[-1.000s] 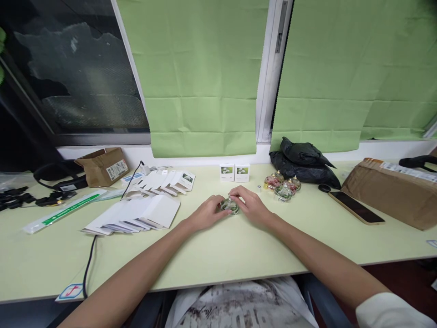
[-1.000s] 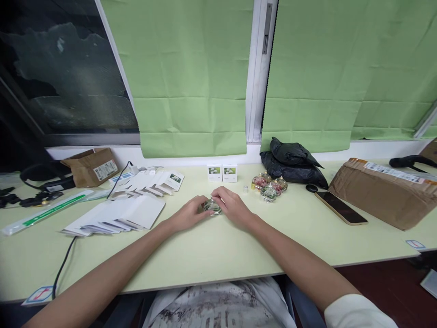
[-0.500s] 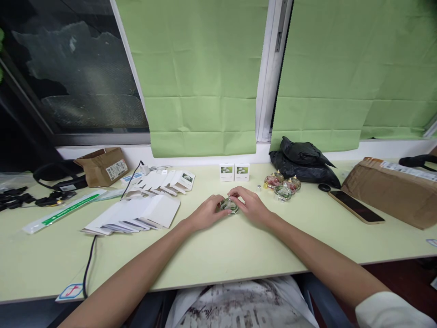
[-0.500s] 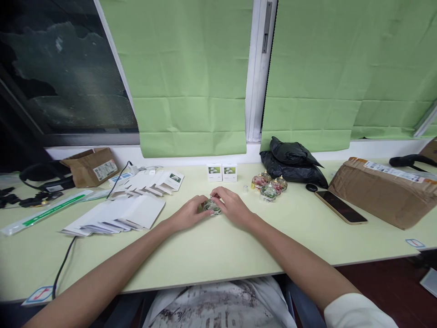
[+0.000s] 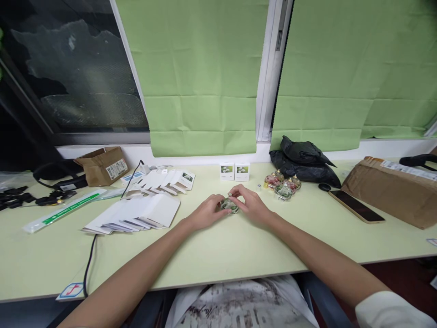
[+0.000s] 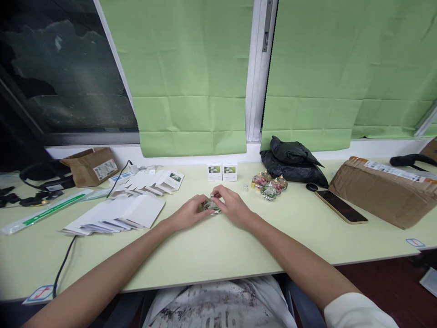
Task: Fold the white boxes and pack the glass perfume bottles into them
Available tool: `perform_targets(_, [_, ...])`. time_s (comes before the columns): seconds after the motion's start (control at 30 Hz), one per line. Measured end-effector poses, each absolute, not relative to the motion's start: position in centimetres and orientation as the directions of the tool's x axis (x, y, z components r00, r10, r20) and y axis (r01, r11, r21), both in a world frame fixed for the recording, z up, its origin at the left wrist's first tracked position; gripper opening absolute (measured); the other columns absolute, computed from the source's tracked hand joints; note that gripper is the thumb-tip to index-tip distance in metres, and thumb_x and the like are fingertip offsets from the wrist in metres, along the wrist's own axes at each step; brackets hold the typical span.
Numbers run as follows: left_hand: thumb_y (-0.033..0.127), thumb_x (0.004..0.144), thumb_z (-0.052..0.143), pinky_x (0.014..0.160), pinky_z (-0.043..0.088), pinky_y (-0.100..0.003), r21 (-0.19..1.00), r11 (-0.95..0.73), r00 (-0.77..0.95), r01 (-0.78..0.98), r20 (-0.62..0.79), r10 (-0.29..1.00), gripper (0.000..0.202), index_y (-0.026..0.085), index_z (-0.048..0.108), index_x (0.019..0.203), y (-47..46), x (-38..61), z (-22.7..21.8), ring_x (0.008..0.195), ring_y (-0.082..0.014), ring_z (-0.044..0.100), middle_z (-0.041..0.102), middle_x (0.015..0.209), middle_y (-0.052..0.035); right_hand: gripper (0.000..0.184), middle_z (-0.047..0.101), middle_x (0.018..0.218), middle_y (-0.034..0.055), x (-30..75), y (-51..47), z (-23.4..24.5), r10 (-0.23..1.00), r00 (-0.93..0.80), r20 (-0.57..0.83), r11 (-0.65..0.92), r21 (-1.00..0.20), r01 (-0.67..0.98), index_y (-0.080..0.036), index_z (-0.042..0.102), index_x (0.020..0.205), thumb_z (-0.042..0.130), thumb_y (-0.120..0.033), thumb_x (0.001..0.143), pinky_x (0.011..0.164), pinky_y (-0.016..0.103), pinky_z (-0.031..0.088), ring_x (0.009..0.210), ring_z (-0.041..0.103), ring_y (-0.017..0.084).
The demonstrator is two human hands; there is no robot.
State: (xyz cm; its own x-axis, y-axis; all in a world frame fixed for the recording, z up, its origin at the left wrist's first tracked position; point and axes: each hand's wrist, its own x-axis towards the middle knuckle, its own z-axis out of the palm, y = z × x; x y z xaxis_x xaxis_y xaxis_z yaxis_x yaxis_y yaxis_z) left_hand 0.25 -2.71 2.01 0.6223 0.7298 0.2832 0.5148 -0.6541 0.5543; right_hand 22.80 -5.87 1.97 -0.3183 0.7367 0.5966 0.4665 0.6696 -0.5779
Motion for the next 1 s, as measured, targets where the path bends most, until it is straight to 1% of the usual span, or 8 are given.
perform_targets(0.33, [0.062,0.092,0.06,0.071,0.043,-0.034,0.575,-0.644,0.617,0.504,0.281,0.735,0.042,0.02,0.063,0.098,-2.85,0.2,2.18,0.083,-0.0215,0.055,0.062,0.09,-0.0045,0.02,0.07,0.112,0.004,23.08,-5.71,1.91,0.743,-0.32,0.587,0.665,-0.597,0.449,-0.028,0.057,0.119,0.059,-0.037,0.101,0.088,0.034,0.055,0.104,0.067,0.02])
perform_targets(0.43, [0.062,0.091,0.061,0.071,0.043,-0.034,0.581,-0.642,0.614,0.501,0.285,0.736,0.043,0.02,0.063,0.098,-2.84,0.23,2.17,0.082,-0.0217,0.055,0.062,0.09,-0.0049,0.02,0.07,0.113,0.005,23.04,-5.81,1.95,0.731,-0.326,0.6,0.678,-0.581,0.451,-0.028,0.058,0.122,0.056,-0.036,0.103,0.088,0.035,0.055,0.105,0.067,0.021])
perform_targets(0.6, [0.063,0.091,0.061,0.07,0.043,-0.034,0.577,-0.646,0.614,0.5,0.289,0.734,0.044,0.02,0.063,0.099,-2.76,0.23,2.1,0.082,-0.0216,0.056,0.063,0.09,-0.0051,0.02,0.07,0.115,0.0053,22.88,-5.9,2.07,0.693,-0.334,0.638,0.712,-0.537,0.452,-0.027,0.06,0.123,0.05,-0.032,0.106,0.095,0.037,0.053,0.105,0.067,0.021])
perform_targets(0.83, [0.063,0.093,0.06,0.072,0.044,-0.033,0.566,-0.648,0.623,0.509,0.278,0.731,0.043,0.021,0.063,0.102,-2.75,0.18,2.15,0.084,-0.0213,0.056,0.063,0.091,-0.0041,0.019,0.07,0.107,0.0049,22.87,-5.82,2.14,0.659,-0.352,0.665,0.741,-0.491,0.458,-0.026,0.064,0.116,0.048,-0.031,0.107,0.089,0.035,0.052,0.099,0.066,0.02])
perform_targets(1.0, [0.063,0.093,0.059,0.072,0.045,-0.034,0.559,-0.652,0.622,0.512,0.282,0.73,0.044,0.02,0.064,0.106,-2.73,0.2,2.14,0.084,-0.0217,0.057,0.064,0.093,-0.0047,0.019,0.07,0.111,0.0062,22.98,-5.52,1.98,0.638,-0.371,0.675,0.761,-0.479,0.438,-0.026,0.064,0.113,0.047,-0.031,0.108,0.091,0.036,0.052,0.102,0.066,0.021])
